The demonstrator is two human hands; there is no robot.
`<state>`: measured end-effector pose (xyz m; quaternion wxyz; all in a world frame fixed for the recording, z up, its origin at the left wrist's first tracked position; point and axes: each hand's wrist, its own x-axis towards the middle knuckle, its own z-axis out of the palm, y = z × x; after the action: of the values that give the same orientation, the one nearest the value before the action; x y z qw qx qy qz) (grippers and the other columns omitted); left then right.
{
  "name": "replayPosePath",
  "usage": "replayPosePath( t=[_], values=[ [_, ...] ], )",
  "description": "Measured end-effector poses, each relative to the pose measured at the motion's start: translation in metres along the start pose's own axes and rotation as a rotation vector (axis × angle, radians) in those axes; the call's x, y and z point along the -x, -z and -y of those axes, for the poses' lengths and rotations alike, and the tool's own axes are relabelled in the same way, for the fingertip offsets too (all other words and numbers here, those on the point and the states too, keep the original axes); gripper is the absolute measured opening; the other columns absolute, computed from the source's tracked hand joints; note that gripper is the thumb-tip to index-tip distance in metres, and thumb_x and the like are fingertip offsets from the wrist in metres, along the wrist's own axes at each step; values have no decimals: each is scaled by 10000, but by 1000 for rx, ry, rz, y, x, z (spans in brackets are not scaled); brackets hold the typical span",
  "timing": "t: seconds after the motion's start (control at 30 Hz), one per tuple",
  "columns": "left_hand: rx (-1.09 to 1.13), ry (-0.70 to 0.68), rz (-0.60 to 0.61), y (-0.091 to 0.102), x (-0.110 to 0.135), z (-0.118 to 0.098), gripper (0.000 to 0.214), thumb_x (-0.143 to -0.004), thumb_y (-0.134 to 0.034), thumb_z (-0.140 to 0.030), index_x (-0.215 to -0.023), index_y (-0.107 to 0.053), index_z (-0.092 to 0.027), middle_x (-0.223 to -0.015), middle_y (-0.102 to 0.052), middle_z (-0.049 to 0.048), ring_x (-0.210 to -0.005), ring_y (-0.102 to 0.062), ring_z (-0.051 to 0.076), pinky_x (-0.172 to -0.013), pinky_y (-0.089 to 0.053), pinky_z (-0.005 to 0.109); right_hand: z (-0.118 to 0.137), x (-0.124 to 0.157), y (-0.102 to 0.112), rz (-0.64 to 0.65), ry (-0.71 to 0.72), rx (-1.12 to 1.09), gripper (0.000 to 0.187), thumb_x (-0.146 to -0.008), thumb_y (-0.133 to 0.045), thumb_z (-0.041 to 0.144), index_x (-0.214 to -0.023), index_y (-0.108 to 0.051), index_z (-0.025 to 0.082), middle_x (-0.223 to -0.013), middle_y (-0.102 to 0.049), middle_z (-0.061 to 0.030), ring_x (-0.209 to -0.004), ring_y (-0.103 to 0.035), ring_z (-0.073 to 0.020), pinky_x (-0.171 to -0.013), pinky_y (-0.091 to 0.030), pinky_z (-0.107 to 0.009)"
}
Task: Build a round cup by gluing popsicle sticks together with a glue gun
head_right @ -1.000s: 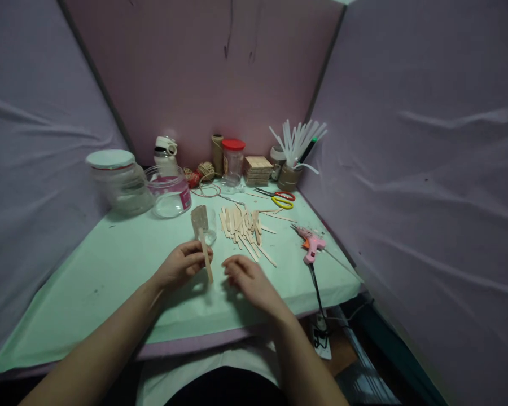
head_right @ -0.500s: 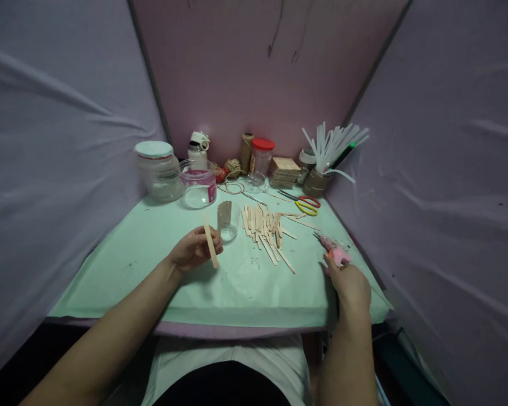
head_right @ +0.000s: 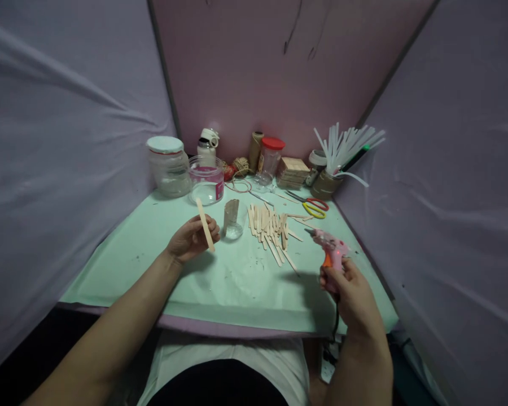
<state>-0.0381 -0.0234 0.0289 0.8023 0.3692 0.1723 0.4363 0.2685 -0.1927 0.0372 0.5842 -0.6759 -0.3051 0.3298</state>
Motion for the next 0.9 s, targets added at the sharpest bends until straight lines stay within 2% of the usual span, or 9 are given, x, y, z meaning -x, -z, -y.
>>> replayPosePath(
  t=[0.1,0.23,0.37,0.53,0.7,0.9],
  values=[
    [-27,38,25,2,0,3,209,-668,-795,-276,-769,-665,-146,-691,-640,23,-649,-600,128,-636,-478,271,16,26,-21,111,-92,-163,440,-531,-823,372,-889,-627,208,-639,-584,13,-538,-527,-122,-481,-433,-234],
    [-47,160,53,2,1,6,251,-627,-832,-262,-773,-680,-126,-696,-667,40,-634,-639,145,-641,-507,283,17,58,-51,306,-165,-393,474,-562,-800,533,-873,-662,203,-647,-529,6,-552,-477,-122,-488,-446,-258],
    [-75,280,120,3,1,12,254,-628,-832,-218,-806,-681,-119,-716,-689,49,-622,-666,157,-676,-538,313,-7,81,-69,308,-121,-232,402,-738,-696,567,-897,-692,197,-785,-633,-64,-658,-559,-174,-569,-490,-298],
    [-121,325,180,1,2,13,276,-634,-842,-234,-828,-686,-115,-745,-703,66,-656,-688,171,-691,-558,317,-19,93,-75,264,30,-1,420,-772,-668,567,-1036,-715,245,-960,-699,-90,-768,-615,-222,-614,-507,-311],
    [-145,349,199,-5,3,12,290,-612,-861,-243,-809,-692,-113,-769,-708,70,-668,-698,176,-708,-569,317,-17,98,-82,239,111,167,401,-795,-626,590,-979,-725,248,-811,-676,-62,-762,-622,-224,-668,-518,-319],
    [-208,405,200,-10,2,13,297,-582,-878,-229,-784,-694,-111,-749,-717,66,-669,-716,189,-681,-575,295,-25,98,-86,255,187,215,394,-836,-575,585,-974,-697,237,-745,-632,-43,-723,-605,-219,-659,-507,-313]
  ],
)
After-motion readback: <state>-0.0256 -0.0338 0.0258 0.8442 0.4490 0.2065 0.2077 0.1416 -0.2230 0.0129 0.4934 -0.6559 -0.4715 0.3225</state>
